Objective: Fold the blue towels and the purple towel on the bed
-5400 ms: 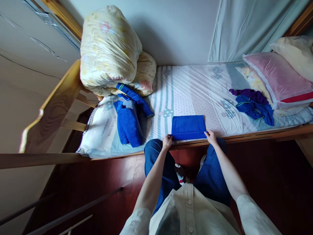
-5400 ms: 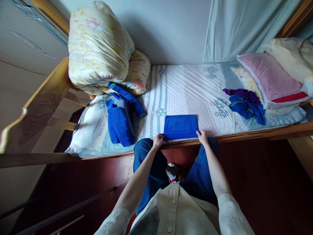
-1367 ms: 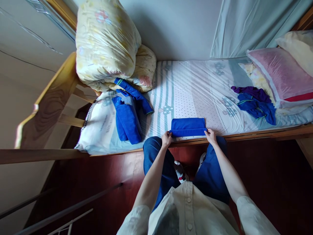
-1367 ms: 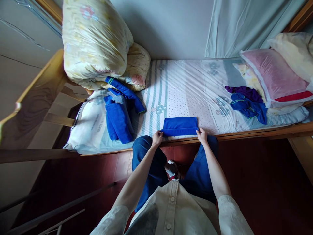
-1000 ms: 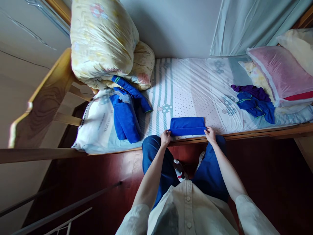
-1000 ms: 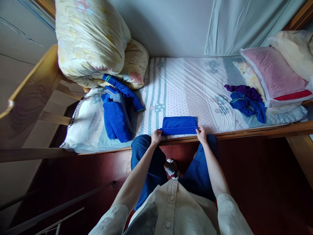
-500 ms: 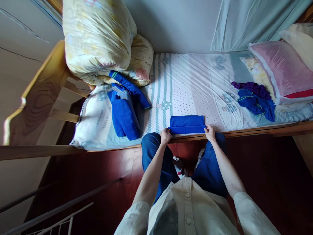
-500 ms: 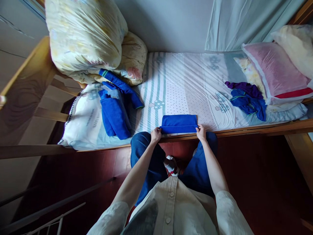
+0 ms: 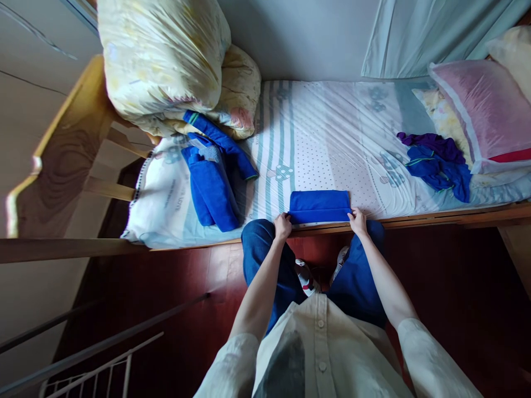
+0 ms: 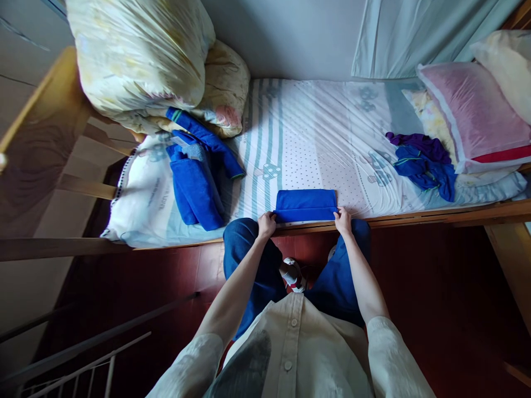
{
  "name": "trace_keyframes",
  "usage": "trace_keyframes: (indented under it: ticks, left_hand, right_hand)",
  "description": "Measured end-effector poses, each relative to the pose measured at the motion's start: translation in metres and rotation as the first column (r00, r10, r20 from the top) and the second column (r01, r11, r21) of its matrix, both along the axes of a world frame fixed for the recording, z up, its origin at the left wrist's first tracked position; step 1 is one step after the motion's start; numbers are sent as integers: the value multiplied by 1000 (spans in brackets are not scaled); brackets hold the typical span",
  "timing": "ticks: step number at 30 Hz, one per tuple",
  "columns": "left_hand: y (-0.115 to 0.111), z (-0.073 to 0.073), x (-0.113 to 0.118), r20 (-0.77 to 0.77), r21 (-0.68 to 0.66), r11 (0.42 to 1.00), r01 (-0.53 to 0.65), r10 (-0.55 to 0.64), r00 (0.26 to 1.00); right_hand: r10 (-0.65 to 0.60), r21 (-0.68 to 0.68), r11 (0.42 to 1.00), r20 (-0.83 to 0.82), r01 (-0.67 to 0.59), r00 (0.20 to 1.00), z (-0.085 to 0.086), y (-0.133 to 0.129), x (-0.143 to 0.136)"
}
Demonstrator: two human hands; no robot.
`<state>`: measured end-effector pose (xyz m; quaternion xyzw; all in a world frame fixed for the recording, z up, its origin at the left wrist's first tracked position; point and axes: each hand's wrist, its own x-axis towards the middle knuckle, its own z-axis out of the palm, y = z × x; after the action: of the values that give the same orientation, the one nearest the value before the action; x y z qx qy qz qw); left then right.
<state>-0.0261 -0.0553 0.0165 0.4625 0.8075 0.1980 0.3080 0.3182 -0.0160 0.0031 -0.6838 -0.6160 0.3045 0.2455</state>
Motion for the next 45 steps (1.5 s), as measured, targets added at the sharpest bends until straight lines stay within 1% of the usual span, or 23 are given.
trace_keyframes:
  ticks: [4,6,7,9,11,13,15,17,20,23,25,27,30,32,35,37,40,42,45]
  left_hand:
    - [-5,2,1,-45,29,999,31,-30,999]
    - [-9,4,1,-79,91,992,83,-76,994]
    - [-11,5,2,-91,127,983,135,-124,988]
    - [-14,6,3,-99,180,945,273,-258,961]
    - [-16,6,5,-93,190,905,381,-370,925]
    - [-17,3,7,-86,172,889,424,-415,906]
    - [-18,-1,7,-90,143,886,441,-432,897]
    - [-17,-5,7,-102,117,877,466,-456,884]
    - [-13,-9,5,-130,101,865,492,-479,868]
    - [-6,-5,2,-155,99,851,516,-499,853]
    - [0,1,-3,-159,88,828,553,-537,829]
    - [3,7,-9,-152,39,810,585,-574,805]
    - [4,14,-15,-118,-34,823,567,-566,816]
    - [4,15,-16,-70,-13,850,527,-527,847]
    - [4,11,-11,2,49,898,437,-437,899]
    - [5,7,-8,35,64,928,366,-369,929]
    - [5,3,-5,72,71,951,300,-305,950]
    - [4,1,-7,76,75,952,298,-303,950]
    - [2,-2,-9,44,70,937,343,-346,937]
  right_hand:
    - [20,-26,999,29,-20,999,5,-1,-1]
    - [30,23,999,48,-31,998,9,-4,-3]
    - [37,69,997,64,-42,997,12,-6,-4]
    - [77,164,982,101,-93,992,17,-10,-7]
    - [165,198,962,133,-190,977,22,-13,-11]
    - [272,167,940,153,-296,950,25,-16,-13]
    - [346,122,922,164,-367,924,24,-17,-14]
    - [377,93,914,167,-395,911,21,-15,-14]
    - [387,76,913,159,-402,908,17,-8,-10]
    - [401,61,909,149,-413,904,19,1,-2]
    - [429,43,899,125,-437,895,23,5,7]
    - [442,28,895,73,-445,894,27,5,18]
    - [384,5,923,-2,-384,923,29,3,32]
    - [343,-20,939,-20,-343,939,29,3,35]
    - [319,-50,946,-14,-320,948,27,7,31]
    - [299,-52,953,-8,-299,954,27,10,26]
    - [274,-49,960,1,-274,962,28,11,21]
    - [270,-68,961,15,-269,963,30,11,20]
    - [270,-110,958,36,-265,962,33,10,20]
